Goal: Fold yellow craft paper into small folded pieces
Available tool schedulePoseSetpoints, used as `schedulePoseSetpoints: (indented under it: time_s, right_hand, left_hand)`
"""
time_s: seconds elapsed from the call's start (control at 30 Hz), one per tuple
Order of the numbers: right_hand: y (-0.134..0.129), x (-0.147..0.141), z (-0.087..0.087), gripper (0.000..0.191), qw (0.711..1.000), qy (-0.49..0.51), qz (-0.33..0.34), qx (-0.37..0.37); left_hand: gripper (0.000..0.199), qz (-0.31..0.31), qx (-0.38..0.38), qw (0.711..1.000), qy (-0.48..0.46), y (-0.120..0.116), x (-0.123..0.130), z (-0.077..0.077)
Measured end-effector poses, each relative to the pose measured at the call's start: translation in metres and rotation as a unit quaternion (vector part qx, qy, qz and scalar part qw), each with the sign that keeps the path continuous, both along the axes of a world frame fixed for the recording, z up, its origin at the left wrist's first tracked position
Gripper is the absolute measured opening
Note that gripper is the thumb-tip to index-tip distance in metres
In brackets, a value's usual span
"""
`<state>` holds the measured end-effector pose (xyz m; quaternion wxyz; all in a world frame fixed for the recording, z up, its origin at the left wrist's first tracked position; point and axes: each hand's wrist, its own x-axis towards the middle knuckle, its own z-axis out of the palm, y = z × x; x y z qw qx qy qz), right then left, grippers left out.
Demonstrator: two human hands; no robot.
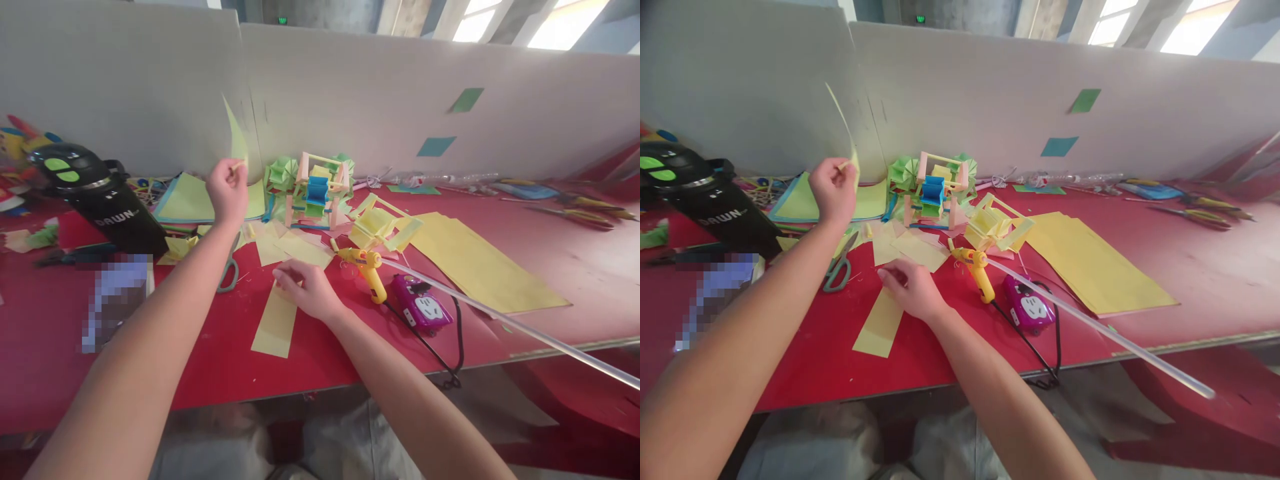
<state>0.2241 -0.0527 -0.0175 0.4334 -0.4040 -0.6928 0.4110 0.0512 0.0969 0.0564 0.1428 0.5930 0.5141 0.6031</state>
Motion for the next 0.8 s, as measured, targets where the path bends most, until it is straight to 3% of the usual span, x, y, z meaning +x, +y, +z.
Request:
schedulePoseSetpoints:
  time_s: [0.07, 0.17, 0.27, 0.37, 0.4, 0.43, 0.47, 0.53, 0.6, 0.7, 0.8]
  right_hand:
    - [0.003, 0.001, 0.003, 0.036, 0.992, 0.114, -0.026, -0.042]
    - [0.008, 0.005, 0.004, 0.051, 0.963, 0.259, -0.035, -0.062]
    - [0.012, 0.009, 0.001, 0.047, 0.954, 0.286, -0.028, -0.079]
    - [0.017, 0.011, -0.006, 0.038, 0.955, 0.262, -0.12, -0.078]
    - [0.018, 0.011, -0.008, 0.035, 0.951, 0.259, -0.15, -0.074]
    - [0.019, 0.012, -0.01, 0.033, 0.949, 0.258, -0.165, -0.074]
    - [0.02, 0.012, -0.011, 0.031, 0.95, 0.252, -0.165, -0.077]
    - [0.021, 0.013, -0.011, 0.028, 0.956, 0.238, -0.151, -0.078]
    - [0.019, 0.015, -0.007, 0.027, 0.961, 0.221, -0.144, -0.078]
    - [0.014, 0.019, 0.003, 0.031, 0.956, 0.235, -0.146, -0.101]
    - [0.01, 0.028, 0.014, 0.03, 0.946, 0.274, -0.091, -0.149]
  left_hand:
    - [0.03, -0.036, 0.075, 0.996, 0.027, -0.037, 0.018, -0.002]
    - [0.028, -0.131, 0.08, 0.983, 0.098, -0.094, 0.036, -0.015]
    - [0.022, -0.27, 0.007, 0.945, 0.184, -0.132, 0.038, -0.03]
    - [0.019, -0.403, -0.104, 0.882, 0.219, -0.142, 0.029, -0.036]
    - [0.021, -0.402, -0.132, 0.883, 0.205, -0.14, 0.024, -0.036]
    - [0.023, -0.368, -0.137, 0.902, 0.179, -0.135, 0.018, -0.036]
    - [0.024, -0.304, -0.128, 0.932, 0.152, -0.128, 0.011, -0.035]
    - [0.027, -0.118, -0.081, 0.985, 0.096, -0.112, -0.005, -0.035]
    - [0.043, -0.018, -0.088, 0.995, 0.046, -0.095, -0.022, -0.038]
    - [0.049, -0.015, -0.173, 0.983, -0.059, -0.08, -0.044, -0.041]
    - [0.046, -0.081, -0.245, 0.958, -0.126, -0.079, -0.051, -0.04]
